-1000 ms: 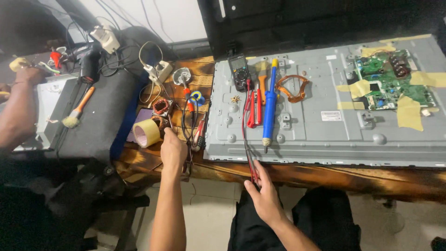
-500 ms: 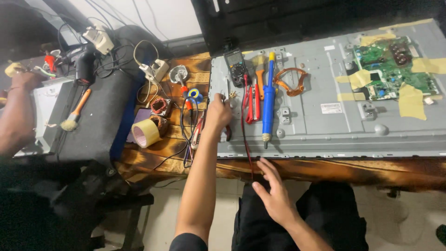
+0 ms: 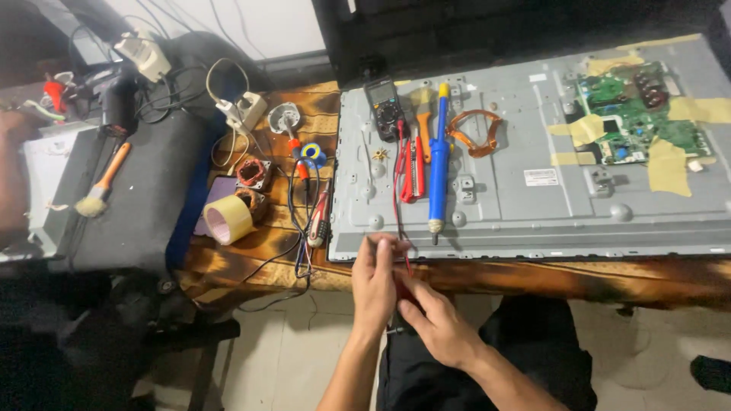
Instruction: Repairing a television by opening the case, testing the circuit board with a multimeter, and soldering components.
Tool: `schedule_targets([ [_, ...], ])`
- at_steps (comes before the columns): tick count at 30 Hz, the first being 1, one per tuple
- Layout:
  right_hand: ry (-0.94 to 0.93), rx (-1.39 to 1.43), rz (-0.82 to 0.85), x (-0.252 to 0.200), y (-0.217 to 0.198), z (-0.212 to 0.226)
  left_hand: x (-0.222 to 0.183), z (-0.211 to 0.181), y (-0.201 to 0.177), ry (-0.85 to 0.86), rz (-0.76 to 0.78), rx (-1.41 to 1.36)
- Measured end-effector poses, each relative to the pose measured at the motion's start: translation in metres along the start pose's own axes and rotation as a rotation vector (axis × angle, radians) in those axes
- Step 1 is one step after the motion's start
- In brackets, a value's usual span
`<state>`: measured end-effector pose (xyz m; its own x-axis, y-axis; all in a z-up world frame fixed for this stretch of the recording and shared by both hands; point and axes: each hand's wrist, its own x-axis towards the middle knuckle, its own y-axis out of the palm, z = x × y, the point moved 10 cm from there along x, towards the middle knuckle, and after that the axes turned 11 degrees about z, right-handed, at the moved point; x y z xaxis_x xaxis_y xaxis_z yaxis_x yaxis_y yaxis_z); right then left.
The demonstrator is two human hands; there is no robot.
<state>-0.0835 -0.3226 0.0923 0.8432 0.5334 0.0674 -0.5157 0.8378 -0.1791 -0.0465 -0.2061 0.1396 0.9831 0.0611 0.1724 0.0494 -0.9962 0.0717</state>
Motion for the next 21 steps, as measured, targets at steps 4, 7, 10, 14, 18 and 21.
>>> schedule_targets([
  [4,-0.108,-0.229,-0.287,0.001,-0.050,0.038,-0.033,0.020,-0.019,-0.087,-0.006,0.052],
  [7,-0.078,-0.309,-0.496,0.016,-0.110,0.032,-0.067,0.046,-0.009,-0.096,0.046,0.082],
  [10,0.055,-0.431,-0.640,0.042,-0.180,0.015,-0.092,0.075,0.008,-0.043,0.213,0.549],
  [14,0.414,-0.575,-0.465,0.079,-0.213,-0.003,-0.132,0.173,0.002,-0.188,0.427,0.976],
  [18,-0.036,-0.714,-0.634,0.029,-0.176,0.038,-0.133,0.167,-0.012,-0.122,0.361,0.985],
  [21,-0.438,-0.578,-0.593,-0.027,-0.104,0.071,-0.134,0.157,-0.018,-0.002,0.295,0.982],
])
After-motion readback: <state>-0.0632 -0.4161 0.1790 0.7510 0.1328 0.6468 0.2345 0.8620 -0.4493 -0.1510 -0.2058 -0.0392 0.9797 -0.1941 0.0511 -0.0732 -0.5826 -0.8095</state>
